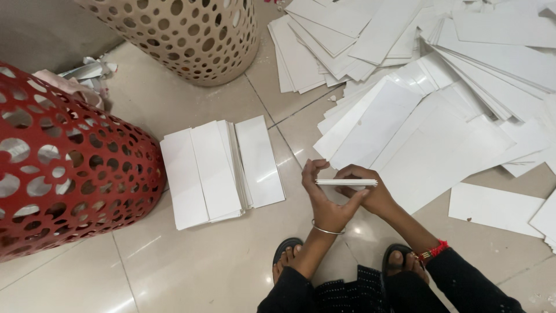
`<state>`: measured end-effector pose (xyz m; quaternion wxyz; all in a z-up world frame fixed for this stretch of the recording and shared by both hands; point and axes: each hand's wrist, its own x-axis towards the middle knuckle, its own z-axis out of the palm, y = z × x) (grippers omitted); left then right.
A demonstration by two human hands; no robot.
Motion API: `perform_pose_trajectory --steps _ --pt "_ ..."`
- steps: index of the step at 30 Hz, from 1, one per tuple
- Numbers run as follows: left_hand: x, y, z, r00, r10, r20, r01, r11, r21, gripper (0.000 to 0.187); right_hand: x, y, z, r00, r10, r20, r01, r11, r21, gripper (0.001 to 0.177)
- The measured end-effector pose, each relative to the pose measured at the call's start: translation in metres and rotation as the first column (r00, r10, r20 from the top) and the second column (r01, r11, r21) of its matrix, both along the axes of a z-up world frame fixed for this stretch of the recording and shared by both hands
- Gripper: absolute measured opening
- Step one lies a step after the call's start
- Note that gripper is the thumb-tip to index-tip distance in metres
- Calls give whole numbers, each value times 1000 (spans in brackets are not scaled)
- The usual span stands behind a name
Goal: The person sits on a tiled floor and organizes a large pile of white rectangular papers. They pick up the papers, align them, and place them into neat stacks on the floor. The person continues this process, moving papers from a scattered pile into organized stacks.
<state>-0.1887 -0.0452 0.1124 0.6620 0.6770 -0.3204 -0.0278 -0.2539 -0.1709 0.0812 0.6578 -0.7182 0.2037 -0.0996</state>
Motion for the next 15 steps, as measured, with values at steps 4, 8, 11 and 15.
perform_pose_trajectory --steps 4,8,11,15 --pt "-10 -2 -4 996 66 66 -75 987 144 134 1 -3 -18 999 30 17 -28 993 -116 18" --pt "-14 1 -15 990 125 65 -137 959 248 136 9 -3 -32 999 43 -2 -43 993 -111 18" --pt "-10 1 -17 988 156 -8 -147 945 292 138 11 -1 -29 992 118 38 -116 992 -56 18" --pt "3 6 -11 963 230 -142 -172 927 334 149 24 17 -29 993 116 -35 -119 987 -104 22"
